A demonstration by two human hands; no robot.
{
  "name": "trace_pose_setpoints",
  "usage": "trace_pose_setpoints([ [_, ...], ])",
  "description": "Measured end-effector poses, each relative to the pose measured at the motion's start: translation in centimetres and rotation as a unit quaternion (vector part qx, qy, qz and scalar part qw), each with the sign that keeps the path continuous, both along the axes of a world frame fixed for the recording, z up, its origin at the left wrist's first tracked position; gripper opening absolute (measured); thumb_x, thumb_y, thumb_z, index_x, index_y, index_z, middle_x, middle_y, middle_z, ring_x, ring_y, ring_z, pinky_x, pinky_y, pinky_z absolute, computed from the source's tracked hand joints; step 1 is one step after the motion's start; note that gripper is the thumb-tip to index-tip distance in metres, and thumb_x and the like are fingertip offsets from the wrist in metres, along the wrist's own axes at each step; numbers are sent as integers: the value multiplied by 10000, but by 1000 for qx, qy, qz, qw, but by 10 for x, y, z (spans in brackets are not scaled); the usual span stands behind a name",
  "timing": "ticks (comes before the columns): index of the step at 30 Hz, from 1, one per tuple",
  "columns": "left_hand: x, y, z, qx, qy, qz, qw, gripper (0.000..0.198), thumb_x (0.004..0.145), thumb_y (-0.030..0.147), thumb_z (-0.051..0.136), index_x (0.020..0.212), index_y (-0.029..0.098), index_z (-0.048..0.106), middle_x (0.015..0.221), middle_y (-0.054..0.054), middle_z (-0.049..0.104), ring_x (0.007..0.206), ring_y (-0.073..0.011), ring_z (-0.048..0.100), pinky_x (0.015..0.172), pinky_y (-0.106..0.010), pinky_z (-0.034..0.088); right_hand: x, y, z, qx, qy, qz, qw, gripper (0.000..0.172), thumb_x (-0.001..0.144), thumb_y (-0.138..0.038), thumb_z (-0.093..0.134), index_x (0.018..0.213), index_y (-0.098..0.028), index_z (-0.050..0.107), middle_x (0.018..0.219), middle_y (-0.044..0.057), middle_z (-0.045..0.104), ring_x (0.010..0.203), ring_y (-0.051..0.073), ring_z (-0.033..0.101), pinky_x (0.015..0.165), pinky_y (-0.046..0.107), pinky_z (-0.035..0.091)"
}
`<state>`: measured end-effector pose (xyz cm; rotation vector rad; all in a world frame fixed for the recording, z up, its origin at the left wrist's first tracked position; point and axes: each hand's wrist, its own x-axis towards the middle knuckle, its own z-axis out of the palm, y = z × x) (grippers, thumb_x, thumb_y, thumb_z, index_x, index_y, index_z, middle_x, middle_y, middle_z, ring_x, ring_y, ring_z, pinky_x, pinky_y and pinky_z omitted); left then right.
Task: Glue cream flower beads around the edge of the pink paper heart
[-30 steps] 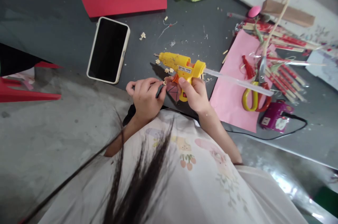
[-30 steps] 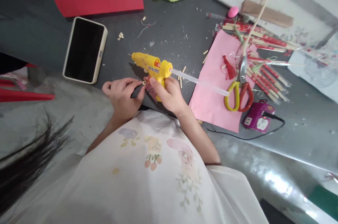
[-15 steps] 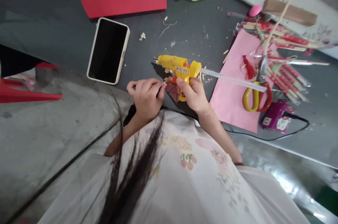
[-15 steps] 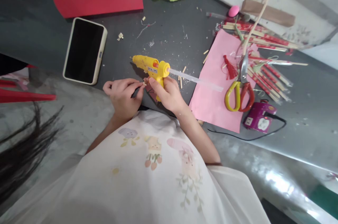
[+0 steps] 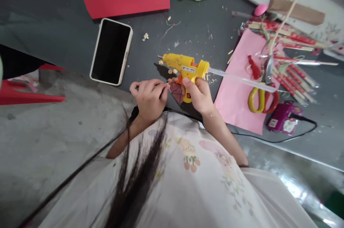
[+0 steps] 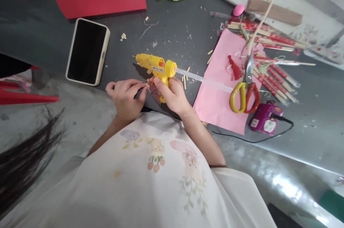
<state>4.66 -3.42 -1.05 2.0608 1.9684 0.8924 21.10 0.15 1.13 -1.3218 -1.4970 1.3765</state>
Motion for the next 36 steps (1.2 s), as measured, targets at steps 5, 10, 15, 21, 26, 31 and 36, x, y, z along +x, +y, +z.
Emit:
trace_pose_setpoints([
  [5,-1,0,3,-10,5,4,1000,152,932,366,598,841,317,708,937,16,744,878,-203,623,938,-477,300,4,-2,2,11,14,-16,1000,380,938,-566,513,878,-249,713,839,14,737,932,204,714,916,357,565],
  [10,-8,6,4,-10,-4,-7,1000,110,895,377,641,879,303,721,948,-7,741,913,-214,638,955,-456,341,12,-5,2,3,28,-63,998,404,901,-616,540,844,-251,702,789,20,715,889,213,723,861,357,593],
  [15,-25,22,8,-40,-16,-113,993,180,864,407,672,1014,327,728,1033,-19,709,994,-234,608,976,-456,342,19,-9,6,-4,59,-91,994,384,891,-613,559,788,-257,661,783,26,686,911,236,723,822,389,612],
  [21,-39,38,11,-89,10,-195,977,235,860,411,672,1087,369,717,1122,-25,662,1066,-275,551,1009,-503,285,25,-14,10,0,63,-119,991,383,872,-613,585,733,-259,627,652,12,600,876,235,722,783,381,618],
  [26,-39,44,14,-115,20,-212,970,229,862,445,660,1070,380,727,1131,-35,662,1091,-294,543,1005,-519,269,27,-19,8,6,58,-132,990,442,886,-600,568,619,-248,559,695,26,618,884,226,713,762,369,616],
  [31,-38,47,15,-107,27,-218,970,209,864,424,668,1052,357,728,1135,-46,671,1091,-298,549,1006,-525,263,29,-22,7,11,58,-130,990,438,911,-576,549,631,-240,550,703,19,625,914,224,714,820,393,613],
  [36,-39,48,11,-84,28,-228,970,195,877,441,656,1033,343,720,1106,-34,677,1055,-275,553,960,-519,277,27,-21,8,-13,42,-121,992,418,896,-620,544,717,-247,608,757,29,676,901,223,712,761,365,610],
])
